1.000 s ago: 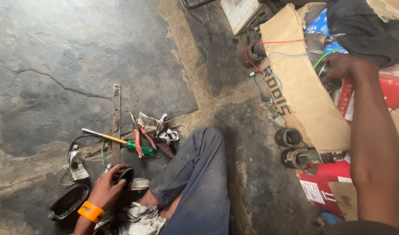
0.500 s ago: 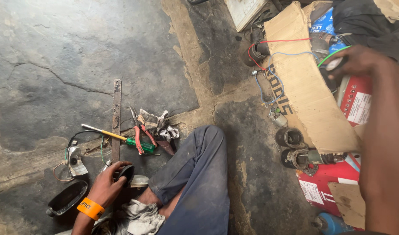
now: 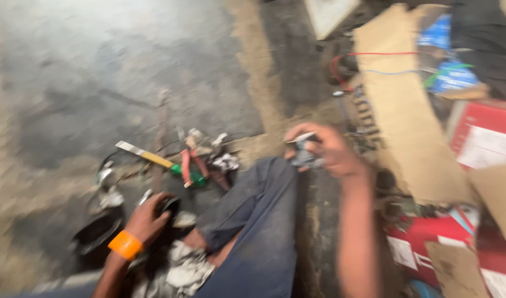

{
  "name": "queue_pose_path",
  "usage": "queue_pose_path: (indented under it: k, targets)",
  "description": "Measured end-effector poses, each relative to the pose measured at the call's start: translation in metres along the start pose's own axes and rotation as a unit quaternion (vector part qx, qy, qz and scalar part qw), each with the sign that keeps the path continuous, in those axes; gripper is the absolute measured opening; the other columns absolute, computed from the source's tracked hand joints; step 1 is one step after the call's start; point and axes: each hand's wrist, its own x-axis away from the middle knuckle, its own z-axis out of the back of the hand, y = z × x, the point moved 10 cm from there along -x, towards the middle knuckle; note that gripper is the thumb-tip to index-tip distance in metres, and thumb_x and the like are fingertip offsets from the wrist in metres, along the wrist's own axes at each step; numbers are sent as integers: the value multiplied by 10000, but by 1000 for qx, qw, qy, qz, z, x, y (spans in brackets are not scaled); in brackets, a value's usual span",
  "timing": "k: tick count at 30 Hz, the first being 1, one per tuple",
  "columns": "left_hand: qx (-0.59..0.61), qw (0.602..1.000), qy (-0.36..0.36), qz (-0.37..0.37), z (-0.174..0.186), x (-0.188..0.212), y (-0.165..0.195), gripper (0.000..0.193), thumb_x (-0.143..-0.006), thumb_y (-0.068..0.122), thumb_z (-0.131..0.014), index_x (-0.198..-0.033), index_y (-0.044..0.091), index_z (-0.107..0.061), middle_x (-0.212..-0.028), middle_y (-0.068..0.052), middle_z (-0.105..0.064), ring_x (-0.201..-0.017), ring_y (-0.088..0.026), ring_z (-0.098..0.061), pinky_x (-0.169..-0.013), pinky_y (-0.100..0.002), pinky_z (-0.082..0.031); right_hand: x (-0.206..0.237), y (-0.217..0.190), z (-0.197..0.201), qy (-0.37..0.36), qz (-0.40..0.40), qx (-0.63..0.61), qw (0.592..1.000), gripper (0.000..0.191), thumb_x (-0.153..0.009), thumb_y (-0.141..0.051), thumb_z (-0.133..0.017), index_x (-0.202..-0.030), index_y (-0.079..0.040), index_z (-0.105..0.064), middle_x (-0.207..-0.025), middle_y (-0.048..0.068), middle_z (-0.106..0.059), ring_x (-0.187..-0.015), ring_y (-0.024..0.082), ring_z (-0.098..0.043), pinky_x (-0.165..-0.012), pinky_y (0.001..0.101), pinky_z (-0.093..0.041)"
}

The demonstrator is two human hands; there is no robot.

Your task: The person sits on the floor and works on small electrical components, likely fan capacitors. They use a screwdriver to open a metal casing, manipulate internal wires, and use a metal file to scrape or clean a part. The person also handles electrical tape and other small parts.

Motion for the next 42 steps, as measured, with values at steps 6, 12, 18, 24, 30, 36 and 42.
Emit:
queue_pose_path:
  k: [6, 12, 18, 24, 30, 36, 42]
  targets:
    - [33, 998, 47, -14, 18, 7, -4, 465, -781, 96, -700, -1243, 83, -644, -1160, -188, -713, -1124, -373, -664, -985, -444, -509, -106, 105, -155, -55, -14, -331, 942, 727, -1077, -696, -346, -1279, -40, -585, -983, 141, -720, -716, 189, -701, -520, 230, -509]
    - [29, 998, 55, -9, 43, 11, 11, 446, -797, 116, -668, -1238, 52, -642, -1154, -215, -696, -1099, -401, -650, -975, -457, -496, -132, 128, -170, -5, -47, -281, 958, 543, -1107, -466, -319, -1278, -8, -557, -1168, 155, -699, -992, 245, -717, -810, 347, -572]
    - [51, 998, 44, -2, 53, 12, 24, 435, -792, 114, -648, -1222, 52, -650, -1132, -204, -710, -1069, -372, -678, -960, -437, -520, -137, 103, -165, 31, 12, -247, 968, 453, -914, -54, -595, -1356, -7, -513, -1374, 170, -598, -1168, 247, -663, -1029, 371, -543]
    - [139, 989, 57, 12, 57, 16, 15, 445, -770, 99, -631, -1214, 71, -647, -1115, -175, -721, -1043, -344, -696, -925, -430, -535, -93, 91, -65, 217, 144, 0, 965, 586, -880, 113, -617, -1434, -38, -501, -1396, 118, -545, -1165, 187, -640, -983, 326, -559]
    - [114, 990, 74, -48, 60, 18, 7, 442, -806, 107, -674, -1244, 72, -637, -1119, -183, -721, -1061, -340, -695, -933, -419, -527, 27, 123, 130, 507, -24, 436, 743, 438, -837, 11, -820, -1241, -72, -674, -1209, 148, -662, -1119, 281, -642, -960, 416, -505]
    - [103, 994, 17, 28, 44, 3, -3, 453, -805, 88, -669, -1257, 105, -650, -1110, -145, -744, -1024, -293, -726, -878, -391, -557, 107, 134, 204, 432, -129, 460, 765, 465, -855, -196, -818, -1278, -81, -660, -1133, 179, -697, -1028, 275, -669, -867, 414, -520]
    - [96, 992, 7, 76, 26, -3, -9, 457, -817, 91, -662, -1273, 112, -643, -1126, -133, -758, -999, -271, -752, -864, -382, -571, 142, -10, 216, 490, 2, 595, 638, 209, -1180, -200, -686, -1086, -29, -762, -947, 177, -726, -887, 260, -699, -843, 402, -518]
